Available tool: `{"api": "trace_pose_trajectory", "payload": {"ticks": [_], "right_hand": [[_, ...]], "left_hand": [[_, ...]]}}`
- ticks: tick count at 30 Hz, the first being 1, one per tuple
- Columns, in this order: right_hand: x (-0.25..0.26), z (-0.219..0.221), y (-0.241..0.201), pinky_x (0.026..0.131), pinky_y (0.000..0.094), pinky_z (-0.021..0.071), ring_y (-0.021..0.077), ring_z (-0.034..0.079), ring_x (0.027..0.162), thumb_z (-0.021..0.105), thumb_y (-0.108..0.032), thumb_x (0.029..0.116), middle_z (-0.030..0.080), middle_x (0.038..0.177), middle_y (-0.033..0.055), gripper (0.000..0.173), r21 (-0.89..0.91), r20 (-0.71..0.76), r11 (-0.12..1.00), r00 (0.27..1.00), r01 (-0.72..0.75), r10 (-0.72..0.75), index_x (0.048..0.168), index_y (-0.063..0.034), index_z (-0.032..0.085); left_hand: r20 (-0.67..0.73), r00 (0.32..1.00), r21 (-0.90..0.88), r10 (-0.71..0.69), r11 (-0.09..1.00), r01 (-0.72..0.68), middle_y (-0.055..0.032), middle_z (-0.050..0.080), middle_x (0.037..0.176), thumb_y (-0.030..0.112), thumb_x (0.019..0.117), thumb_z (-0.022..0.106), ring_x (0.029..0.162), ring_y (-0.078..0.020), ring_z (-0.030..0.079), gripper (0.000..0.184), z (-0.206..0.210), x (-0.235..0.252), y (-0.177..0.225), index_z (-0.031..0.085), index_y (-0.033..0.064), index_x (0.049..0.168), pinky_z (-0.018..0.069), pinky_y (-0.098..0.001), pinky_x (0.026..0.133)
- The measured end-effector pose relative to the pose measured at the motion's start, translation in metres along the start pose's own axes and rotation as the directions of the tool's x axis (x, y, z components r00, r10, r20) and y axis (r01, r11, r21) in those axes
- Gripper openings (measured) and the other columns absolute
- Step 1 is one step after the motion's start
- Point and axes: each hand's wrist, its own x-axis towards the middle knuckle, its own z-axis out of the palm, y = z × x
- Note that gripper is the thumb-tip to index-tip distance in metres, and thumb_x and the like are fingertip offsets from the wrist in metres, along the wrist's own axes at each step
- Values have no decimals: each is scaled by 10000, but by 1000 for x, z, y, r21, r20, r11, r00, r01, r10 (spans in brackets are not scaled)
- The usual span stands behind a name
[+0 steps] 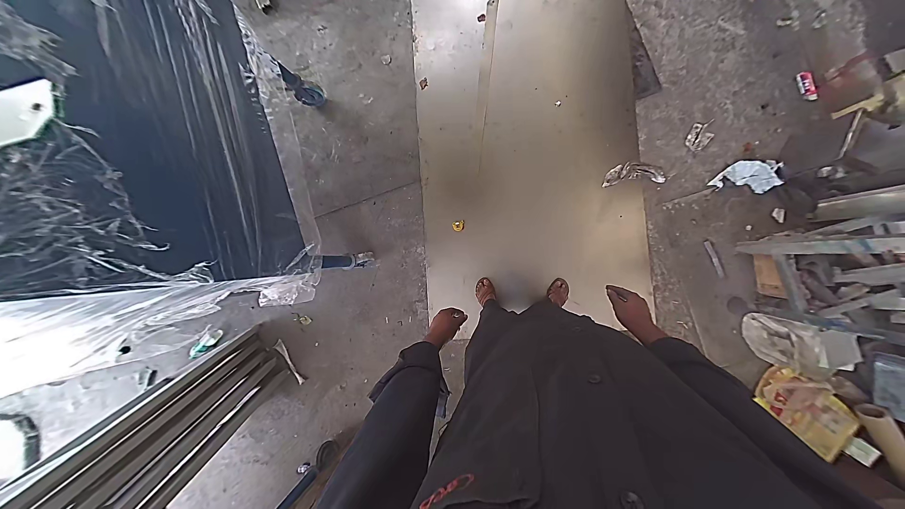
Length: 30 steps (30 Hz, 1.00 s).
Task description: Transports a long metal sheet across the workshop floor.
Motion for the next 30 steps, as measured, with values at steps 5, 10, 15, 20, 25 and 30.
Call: {"api": "trace_pose_trajectory", "payload": {"ticks": [5,10,15,20,25,30], "right_hand": [[-1,-2,-1,1160,476,410,266,592,1342,421,-336,1115,654,1399,140,436,9,-11,1000,1000,-9,9,1389,-84,647],[-1,-1,-1,1159,485,408,274,591,1342,419,-339,1115,654,1399,145,440,0,-14,1000,1000,-23,23,1393,-83,645],[0,1,3,1150,502,411,282,597,1332,416,-341,1115,662,1385,141,439,-4,-15,999,999,-34,33,1389,-88,649],[-2,1,2,1160,480,408,272,589,1344,419,-334,1115,652,1401,142,436,11,-8,999,999,-38,38,1393,-83,645],[-2,2,2,1161,485,406,278,585,1348,409,-336,1117,650,1402,146,443,-4,0,999,999,-33,33,1397,-82,642],[-2,1,1,1154,488,411,278,591,1340,418,-340,1115,657,1392,147,440,2,-1,999,999,-46,46,1391,-84,646]], "left_hand": [[5,1000,16,8,1000,-8,-203,691,1233,339,1070,551,1086,-312,693,417,-1,0,4,639,26,1331,532,-503,978],[7,1000,16,2,1000,-2,-198,693,1234,339,1071,550,1084,-308,696,415,0,0,5,639,27,1330,535,-500,974],[12,1000,11,6,1000,-6,-207,686,1238,334,1069,556,1084,-313,692,418,0,-2,5,634,18,1332,535,-499,968],[11,1000,10,3,1000,-3,-207,688,1233,334,1065,562,1083,-315,692,419,0,-1,5,634,23,1336,535,-503,963],[12,1000,20,7,1000,-8,-202,689,1233,333,1069,555,1077,-310,691,414,0,-2,6,638,20,1328,534,-497,961],[13,1000,20,5,1000,-5,-197,691,1233,340,1067,556,1075,-303,693,415,0,-3,7,641,30,1329,537,-494,955]]}}
